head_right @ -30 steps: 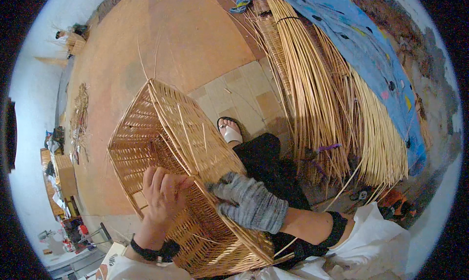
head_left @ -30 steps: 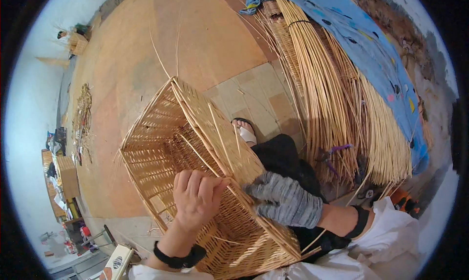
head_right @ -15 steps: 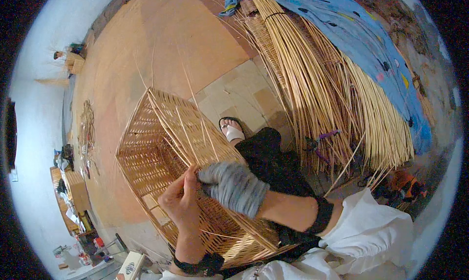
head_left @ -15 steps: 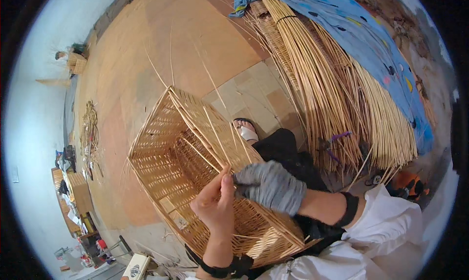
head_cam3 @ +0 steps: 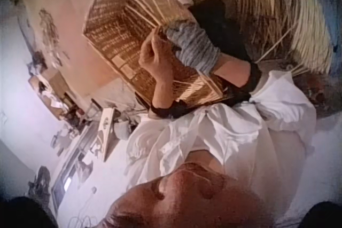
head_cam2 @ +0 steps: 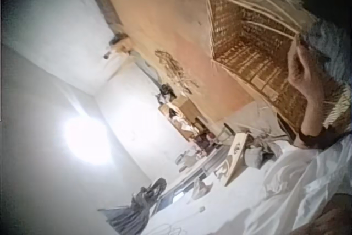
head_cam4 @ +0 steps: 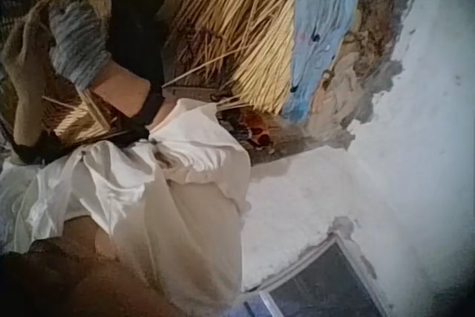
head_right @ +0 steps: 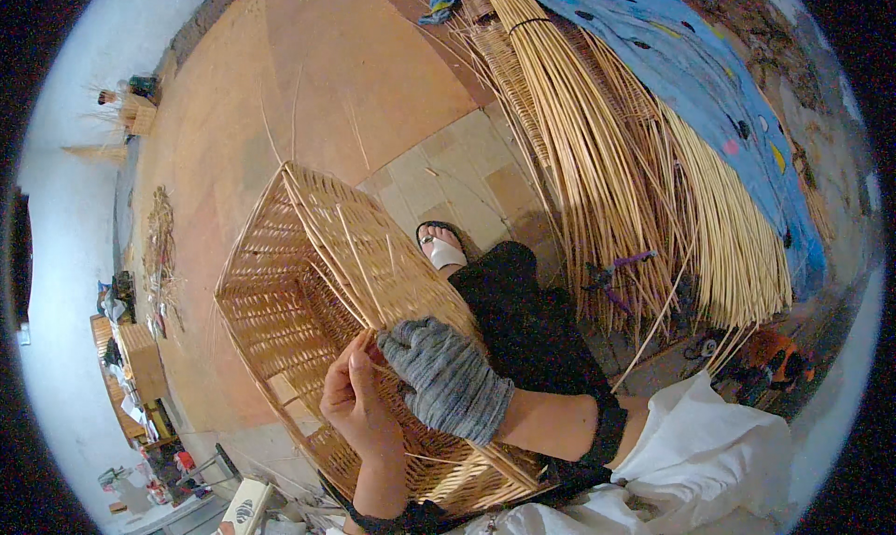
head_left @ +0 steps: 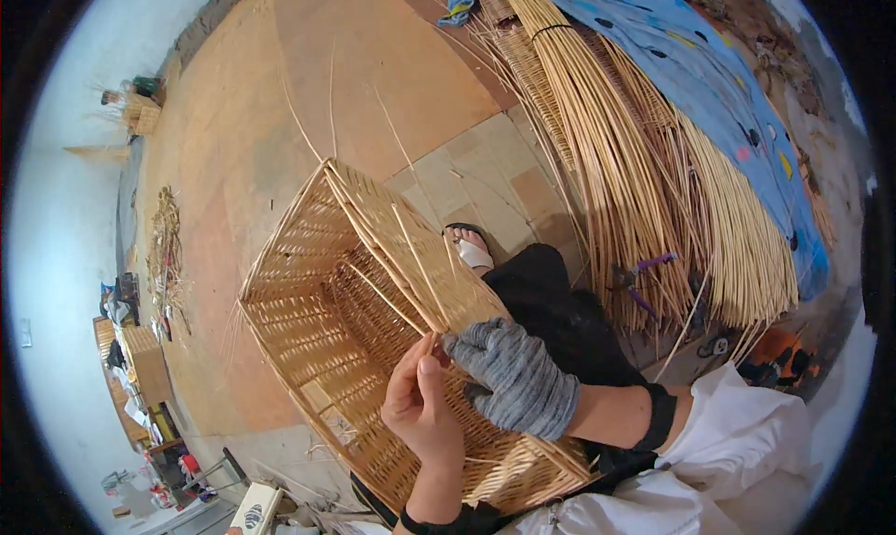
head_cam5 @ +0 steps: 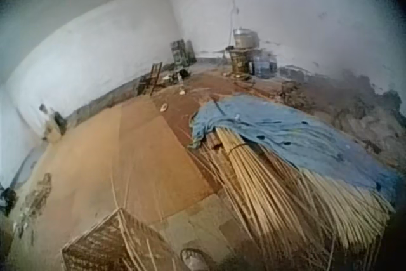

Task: Weaving a large wicker basket by hand and trimming willow strips using shears and a knife.

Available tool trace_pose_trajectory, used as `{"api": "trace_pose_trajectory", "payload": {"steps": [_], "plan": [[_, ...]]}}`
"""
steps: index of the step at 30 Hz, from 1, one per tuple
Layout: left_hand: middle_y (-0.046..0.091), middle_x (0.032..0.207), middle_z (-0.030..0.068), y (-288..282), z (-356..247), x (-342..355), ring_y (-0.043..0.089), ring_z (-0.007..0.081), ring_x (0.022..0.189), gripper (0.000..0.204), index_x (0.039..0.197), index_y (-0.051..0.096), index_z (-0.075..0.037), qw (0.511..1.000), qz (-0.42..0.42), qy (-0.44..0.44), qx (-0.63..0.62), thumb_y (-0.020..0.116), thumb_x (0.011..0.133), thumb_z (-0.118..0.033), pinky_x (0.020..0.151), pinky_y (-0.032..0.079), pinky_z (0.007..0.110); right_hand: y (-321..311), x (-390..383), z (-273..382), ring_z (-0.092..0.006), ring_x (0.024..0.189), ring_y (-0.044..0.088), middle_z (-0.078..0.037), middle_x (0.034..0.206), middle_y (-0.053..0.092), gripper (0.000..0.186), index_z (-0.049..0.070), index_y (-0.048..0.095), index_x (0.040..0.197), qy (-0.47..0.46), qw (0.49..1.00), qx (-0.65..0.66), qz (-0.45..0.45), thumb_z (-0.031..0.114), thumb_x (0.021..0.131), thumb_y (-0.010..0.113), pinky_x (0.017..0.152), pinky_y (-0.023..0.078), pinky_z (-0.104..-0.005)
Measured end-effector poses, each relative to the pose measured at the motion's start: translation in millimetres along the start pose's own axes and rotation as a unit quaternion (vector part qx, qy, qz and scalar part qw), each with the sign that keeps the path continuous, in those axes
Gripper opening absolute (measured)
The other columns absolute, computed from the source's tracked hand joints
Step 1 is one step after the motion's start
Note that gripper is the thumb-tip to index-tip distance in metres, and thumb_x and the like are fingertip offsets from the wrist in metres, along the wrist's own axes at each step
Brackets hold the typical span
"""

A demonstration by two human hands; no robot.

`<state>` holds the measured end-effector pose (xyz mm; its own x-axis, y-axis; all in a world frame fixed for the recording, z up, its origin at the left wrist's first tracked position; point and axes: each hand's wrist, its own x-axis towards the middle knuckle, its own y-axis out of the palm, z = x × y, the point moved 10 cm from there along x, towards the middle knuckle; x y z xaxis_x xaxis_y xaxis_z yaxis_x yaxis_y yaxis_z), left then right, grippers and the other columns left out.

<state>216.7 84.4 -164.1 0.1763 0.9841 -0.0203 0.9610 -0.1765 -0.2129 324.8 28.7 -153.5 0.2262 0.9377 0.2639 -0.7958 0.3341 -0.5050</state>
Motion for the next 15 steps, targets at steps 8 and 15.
{"api": "trace_pose_trajectory", "payload": {"steps": [8,15], "plan": [[0.059,0.098,0.0102,10.5,35.1,4.0,0.057,0.0126,0.082,0.026,0.106,0.056,0.005,0.967,0.098,-0.170,-0.163,0.051,0.086,-0.011,0.073,0.047,0.024,2.8,-6.6,-10.8,-0.0301,0.081,0.052,-0.012,0.093,0.055,0.046,0.007,0.053,0.108,0.045,0.998,0.000,-0.051,0.019,0.065,0.064,0.071,0.044,-0.0403],[0.056,0.097,0.0055,7.3,64.4,13.5,0.052,0.0090,0.074,0.031,0.109,0.054,0.003,0.959,0.093,-0.205,-0.171,0.057,0.082,-0.011,0.058,0.042,0.019,0.7,-0.5,-2.8,-0.0287,0.075,0.053,-0.012,0.085,0.055,0.032,0.003,0.054,0.100,0.063,0.996,-0.051,-0.036,0.017,0.071,0.055,0.064,0.045,-0.0376]]}}
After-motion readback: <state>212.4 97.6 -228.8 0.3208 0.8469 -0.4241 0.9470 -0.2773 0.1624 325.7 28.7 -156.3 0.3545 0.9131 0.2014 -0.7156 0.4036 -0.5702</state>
